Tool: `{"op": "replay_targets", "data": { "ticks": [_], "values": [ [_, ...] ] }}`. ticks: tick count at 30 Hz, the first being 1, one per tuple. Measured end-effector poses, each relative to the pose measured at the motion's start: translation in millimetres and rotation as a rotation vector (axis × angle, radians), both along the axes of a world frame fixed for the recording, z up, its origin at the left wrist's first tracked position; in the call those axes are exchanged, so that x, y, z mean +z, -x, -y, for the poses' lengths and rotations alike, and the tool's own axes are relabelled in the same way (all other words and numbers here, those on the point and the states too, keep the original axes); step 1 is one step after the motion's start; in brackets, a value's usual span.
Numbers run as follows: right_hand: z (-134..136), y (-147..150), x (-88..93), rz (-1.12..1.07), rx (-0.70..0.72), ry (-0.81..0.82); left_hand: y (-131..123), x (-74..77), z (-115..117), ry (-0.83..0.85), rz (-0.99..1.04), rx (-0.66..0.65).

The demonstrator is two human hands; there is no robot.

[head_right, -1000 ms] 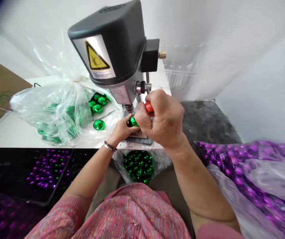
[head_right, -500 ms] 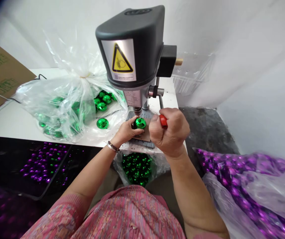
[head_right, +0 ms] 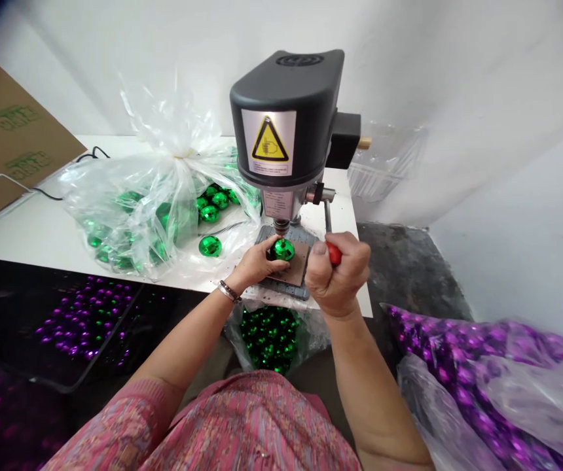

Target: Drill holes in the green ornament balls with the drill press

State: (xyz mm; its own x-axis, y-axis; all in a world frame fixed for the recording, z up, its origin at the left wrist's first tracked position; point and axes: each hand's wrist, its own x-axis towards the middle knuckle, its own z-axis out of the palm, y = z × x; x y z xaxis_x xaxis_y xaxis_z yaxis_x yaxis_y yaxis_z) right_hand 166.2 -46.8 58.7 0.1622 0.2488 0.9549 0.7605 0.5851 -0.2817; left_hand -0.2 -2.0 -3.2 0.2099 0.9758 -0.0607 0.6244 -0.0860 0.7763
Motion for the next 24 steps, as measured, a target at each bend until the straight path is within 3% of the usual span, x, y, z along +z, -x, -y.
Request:
{"op": "replay_targets", "data": {
  "ticks": [7, 11, 13, 15, 18, 20, 22, 24],
  "values": [
    [-7, 0, 56.0, -0.153, 0.037, 0.188, 16, -5.0, 15, -0.029, 0.163, -0.095],
    [-8, 1, 57.6, -0.193, 0.056, 0.178, 42, 3.3, 41, -0.068, 0.138, -0.384],
    [-8, 2, 54.9, -0.205, 0.051, 0.181, 56, 6.6, 49, -0.070, 0.113, -0.458],
    [-7, 2, 53.2, -0.201, 0.057, 0.189, 71, 7.3, 48, -0.113, 0.074, -0.286],
    [-6, 2, 52.5, -0.193, 0.072, 0.206, 96, 3.3, 34, -0.288, -0.062, 0.280],
    [-6, 2, 52.3, -0.193, 0.071, 0.203, 111, -1.2, 21, -0.327, -0.179, 0.550],
    [-7, 2, 51.9, -0.187, 0.074, 0.188, 122, -6.1, 10, -0.216, -0.261, 0.614],
    [-8, 1, 51.3, -0.175, 0.082, 0.169, 127, -10.0, 4, -0.073, -0.299, 0.560]
  ]
}}
